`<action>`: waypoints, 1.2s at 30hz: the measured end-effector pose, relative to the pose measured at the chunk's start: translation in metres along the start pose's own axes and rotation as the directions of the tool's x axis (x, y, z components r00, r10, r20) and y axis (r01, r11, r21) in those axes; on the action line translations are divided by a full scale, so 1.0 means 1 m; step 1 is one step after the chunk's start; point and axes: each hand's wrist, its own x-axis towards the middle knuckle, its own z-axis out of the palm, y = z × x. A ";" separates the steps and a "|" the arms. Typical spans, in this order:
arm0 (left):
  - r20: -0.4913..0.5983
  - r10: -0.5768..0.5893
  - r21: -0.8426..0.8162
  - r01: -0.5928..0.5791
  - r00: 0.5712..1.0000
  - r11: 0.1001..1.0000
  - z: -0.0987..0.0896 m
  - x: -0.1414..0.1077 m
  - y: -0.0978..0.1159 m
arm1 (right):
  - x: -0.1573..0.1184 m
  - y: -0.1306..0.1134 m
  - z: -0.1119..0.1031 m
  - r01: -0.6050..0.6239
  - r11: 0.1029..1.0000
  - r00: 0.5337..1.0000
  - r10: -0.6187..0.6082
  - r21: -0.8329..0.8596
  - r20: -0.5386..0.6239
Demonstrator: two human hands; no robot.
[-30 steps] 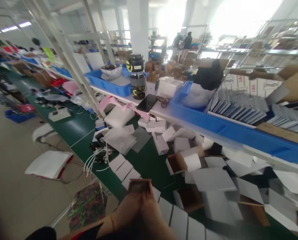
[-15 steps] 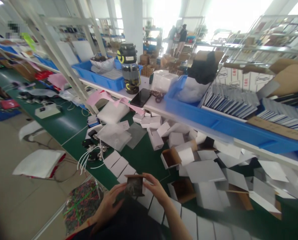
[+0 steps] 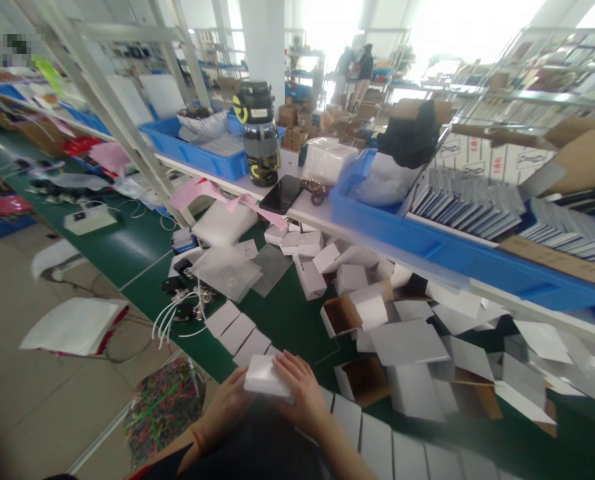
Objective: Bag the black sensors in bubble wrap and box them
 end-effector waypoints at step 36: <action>0.344 0.194 0.268 -0.294 0.919 0.917 0.019 0.024 -0.041 | 0.006 0.006 0.012 0.084 0.878 0.996 -0.059 -0.472 0.069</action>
